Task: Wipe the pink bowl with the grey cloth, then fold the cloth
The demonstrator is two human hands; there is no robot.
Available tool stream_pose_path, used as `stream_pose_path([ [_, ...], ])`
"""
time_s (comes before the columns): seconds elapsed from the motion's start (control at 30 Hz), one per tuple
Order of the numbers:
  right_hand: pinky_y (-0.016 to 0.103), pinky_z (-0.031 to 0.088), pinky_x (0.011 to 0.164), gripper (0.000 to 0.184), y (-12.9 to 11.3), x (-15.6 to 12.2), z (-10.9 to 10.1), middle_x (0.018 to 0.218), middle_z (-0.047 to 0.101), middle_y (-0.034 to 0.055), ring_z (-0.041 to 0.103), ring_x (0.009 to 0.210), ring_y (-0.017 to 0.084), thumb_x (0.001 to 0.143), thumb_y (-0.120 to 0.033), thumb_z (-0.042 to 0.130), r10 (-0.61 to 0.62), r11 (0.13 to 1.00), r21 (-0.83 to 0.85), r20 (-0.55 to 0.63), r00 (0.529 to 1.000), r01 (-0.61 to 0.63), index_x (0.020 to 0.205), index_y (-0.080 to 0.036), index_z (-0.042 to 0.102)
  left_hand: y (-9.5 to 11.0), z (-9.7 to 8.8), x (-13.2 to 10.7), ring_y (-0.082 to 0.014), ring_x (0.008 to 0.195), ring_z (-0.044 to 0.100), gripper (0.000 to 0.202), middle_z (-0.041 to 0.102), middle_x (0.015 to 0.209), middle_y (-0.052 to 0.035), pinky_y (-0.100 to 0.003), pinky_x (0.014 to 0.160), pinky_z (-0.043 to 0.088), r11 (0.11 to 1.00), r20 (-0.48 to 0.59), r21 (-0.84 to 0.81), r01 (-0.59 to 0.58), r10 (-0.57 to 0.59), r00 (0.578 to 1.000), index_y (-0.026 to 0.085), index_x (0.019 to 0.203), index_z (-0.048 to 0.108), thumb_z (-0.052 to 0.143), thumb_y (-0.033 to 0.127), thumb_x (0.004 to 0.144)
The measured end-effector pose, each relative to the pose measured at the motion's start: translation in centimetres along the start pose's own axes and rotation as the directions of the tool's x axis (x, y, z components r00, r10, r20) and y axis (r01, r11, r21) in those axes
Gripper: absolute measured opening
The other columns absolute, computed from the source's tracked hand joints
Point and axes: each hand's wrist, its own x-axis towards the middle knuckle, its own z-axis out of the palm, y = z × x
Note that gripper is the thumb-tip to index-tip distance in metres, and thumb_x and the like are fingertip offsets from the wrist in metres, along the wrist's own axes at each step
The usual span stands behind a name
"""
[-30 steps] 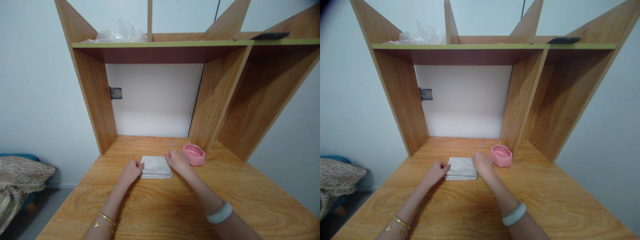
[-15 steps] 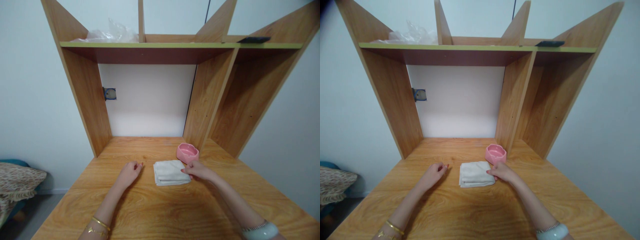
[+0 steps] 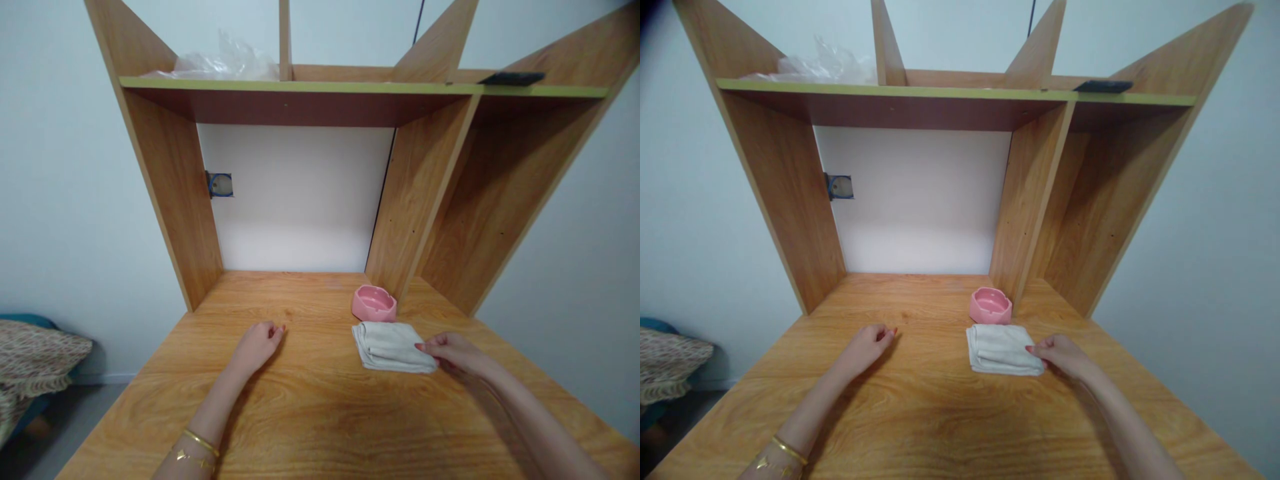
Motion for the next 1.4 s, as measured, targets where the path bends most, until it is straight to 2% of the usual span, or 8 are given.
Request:
stream_pose_path([
  [0.2,0.025,0.017,0.04,0.041,0.9,0.1,0.0,0.035,0.033,-0.0035,0.025,0.035,0.007,0.065,-0.051,0.052,0.019,1.0,0.009,0.058,0.998,-0.02,0.04,-0.02,0.04,0.0,0.2,-0.2,-0.0171,0.063,0.055,0.033,0.061,0.062,-0.0048,-0.025,0.057,0.034,0.999,-0.019,0.011,-0.037,0.038,0.999,0.016,0.064,0.056,0.037,0.035,0.083],
  [0.3,0.026,0.027,0.043,0.031,-0.2,-0.4,-0.2,0.046,0.048,0.0013,0.041,0.042,0.012,0.065,-0.047,0.055,0.021,0.988,-0.149,-0.16,0.987,-0.045,0.053,-0.02,0.046,-0.1,0.2,-0.1,-0.0176,0.074,0.057,0.025,0.063,0.073,-0.0056,-0.025,0.066,0.037,0.997,-0.044,0.007,-0.081,0.081,0.996,0.016,0.073,0.057,0.039,0.031,0.083],
  [0.4,0.029,0.036,0.05,0.03,-3.5,-1.3,0.4,0.061,0.056,0.0053,0.052,0.056,0.019,0.07,-0.046,0.05,-0.085,0.956,-0.289,-0.419,0.904,-0.044,0.079,-0.018,0.05,-0.2,0.4,0.1,-0.0179,0.088,0.054,0.019,0.062,0.088,-0.0071,-0.027,0.079,0.037,0.991,-0.077,0.004,-0.134,0.133,0.988,0.016,0.083,0.057,0.039,0.022,0.083],
  [0.47,0.029,0.041,0.06,0.027,-6.6,-2.1,2.0,0.076,0.059,0.008,0.056,0.069,0.02,0.074,-0.037,0.044,-0.283,0.939,-0.306,-0.43,0.857,0.157,0.09,-0.016,0.049,-0.3,0.5,0.1,-0.0178,0.095,0.052,0.021,0.06,0.097,-0.0081,-0.028,0.086,0.035,0.986,-0.089,0.001,-0.165,0.164,0.982,0.016,0.091,0.057,0.037,0.018,0.083],
  [0.63,0.032,0.034,0.093,0.035,-12.4,-3.6,9.4,0.109,0.055,0.0132,0.048,0.106,0.021,0.079,-0.027,0.04,-0.597,0.78,-0.267,-0.045,0.801,0.567,0.108,-0.012,0.049,-0.6,0.9,-0.1,-0.0174,0.106,0.048,0.029,0.056,0.111,-0.0089,-0.029,0.094,0.032,0.976,-0.057,-0.002,-0.217,0.216,0.975,0.015,0.108,0.052,0.035,0.018,0.084],
  [0.8,0.039,0.015,0.105,0.072,-12.5,-3.1,14.3,0.139,0.025,0.0164,0.017,0.13,0.023,0.077,-0.043,0.043,-0.561,0.762,-0.229,0.233,0.794,0.606,0.134,-0.005,0.021,-0.9,1.3,-0.6,-0.0188,0.12,0.037,0.041,0.044,0.129,-0.0109,-0.033,0.102,0.025,0.97,0.026,0.048,-0.237,0.236,0.971,0.011,0.124,0.04,0.033,0.026,0.086],
  [1.1,0.044,0.003,0.106,0.076,-11.4,-3.3,13.9,0.143,0.014,0.0103,0.008,0.131,0.023,0.079,-0.058,0.03,-0.468,0.774,-0.3,0.321,0.823,0.557,0.137,-0.01,0.015,0.4,1.2,-1.4,-0.0191,0.131,0.009,0.06,0.018,0.142,-0.0101,-0.042,0.105,0.01,0.974,0.188,0.161,-0.157,0.126,0.974,0.009,0.135,0.021,0.017,0.044,0.087],
  [1.4,0.045,0.004,0.105,0.073,-11.9,-3.8,13.5,0.142,0.018,0.0107,0.011,0.131,0.023,0.08,-0.054,0.032,-0.427,0.784,-0.317,0.347,0.835,0.533,0.136,-0.009,0.02,0.4,1.2,-1.4,-0.0198,0.131,0.009,0.063,0.015,0.142,-0.0104,-0.042,0.105,0.009,0.964,0.252,0.218,-0.151,0.094,0.963,0.007,0.135,0.022,0.018,0.046,0.086],
])
